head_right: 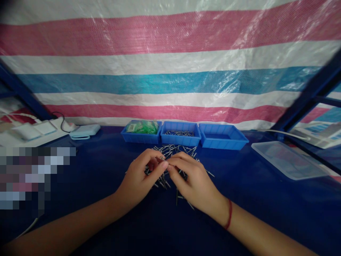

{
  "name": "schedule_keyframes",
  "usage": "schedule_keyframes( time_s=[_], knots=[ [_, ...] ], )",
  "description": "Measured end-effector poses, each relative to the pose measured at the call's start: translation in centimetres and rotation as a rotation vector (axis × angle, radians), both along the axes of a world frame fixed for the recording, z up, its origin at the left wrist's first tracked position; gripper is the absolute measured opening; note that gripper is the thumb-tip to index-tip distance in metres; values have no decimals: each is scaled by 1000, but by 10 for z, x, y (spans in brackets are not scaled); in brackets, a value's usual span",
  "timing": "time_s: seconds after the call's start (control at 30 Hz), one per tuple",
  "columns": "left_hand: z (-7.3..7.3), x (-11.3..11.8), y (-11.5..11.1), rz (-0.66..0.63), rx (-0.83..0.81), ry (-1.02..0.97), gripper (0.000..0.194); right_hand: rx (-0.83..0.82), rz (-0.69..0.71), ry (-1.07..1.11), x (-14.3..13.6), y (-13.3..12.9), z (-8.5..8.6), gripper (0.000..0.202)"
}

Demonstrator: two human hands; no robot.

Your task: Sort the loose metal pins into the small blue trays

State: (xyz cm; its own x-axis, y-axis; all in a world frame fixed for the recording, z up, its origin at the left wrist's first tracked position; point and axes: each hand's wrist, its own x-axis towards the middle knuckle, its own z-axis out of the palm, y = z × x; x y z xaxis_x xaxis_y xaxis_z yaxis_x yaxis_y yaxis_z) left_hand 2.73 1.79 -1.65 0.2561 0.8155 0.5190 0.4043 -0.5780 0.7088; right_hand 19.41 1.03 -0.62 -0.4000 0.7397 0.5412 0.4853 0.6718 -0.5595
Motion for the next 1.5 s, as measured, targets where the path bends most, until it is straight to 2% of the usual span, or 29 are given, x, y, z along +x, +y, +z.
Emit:
schedule_keyframes(
  time_s=[0.07,0.17,0.27,0.37,0.5,0.6,0.73,0.87,0.97,1.1,1.27,1.5],
  knots=[
    [-1,3,0,10,-54,-26,13,81,-92,-13,9,10,2,15],
    [-3,8,-2,-26,-99,-38,20,275,-384,-80,29,36,4,17],
    [-4,9,-5,-93,-72,13,19,388,-598,-388,47,60,0,24],
    [-4,5,-6,-94,-34,45,19,409,-684,-572,55,68,-4,26],
    [-1,-3,1,-43,0,82,15,390,-645,-438,55,58,-5,25],
    [3,-9,11,-12,24,161,15,266,-588,-287,52,49,-6,22],
    [7,-18,21,5,86,309,12,84,-632,-96,47,46,-11,20],
    [11,-21,31,-9,120,438,14,0,-668,25,43,49,-16,21],
    [18,-15,43,-107,119,615,22,-62,-667,67,43,51,-20,23],
    [25,8,63,-171,99,713,28,-136,-674,109,46,53,-23,24],
    [21,35,75,-122,30,850,24,-186,-672,146,48,55,-23,24],
    [14,40,69,-42,1,864,17,-220,-654,202,49,59,-26,25]
  ],
)
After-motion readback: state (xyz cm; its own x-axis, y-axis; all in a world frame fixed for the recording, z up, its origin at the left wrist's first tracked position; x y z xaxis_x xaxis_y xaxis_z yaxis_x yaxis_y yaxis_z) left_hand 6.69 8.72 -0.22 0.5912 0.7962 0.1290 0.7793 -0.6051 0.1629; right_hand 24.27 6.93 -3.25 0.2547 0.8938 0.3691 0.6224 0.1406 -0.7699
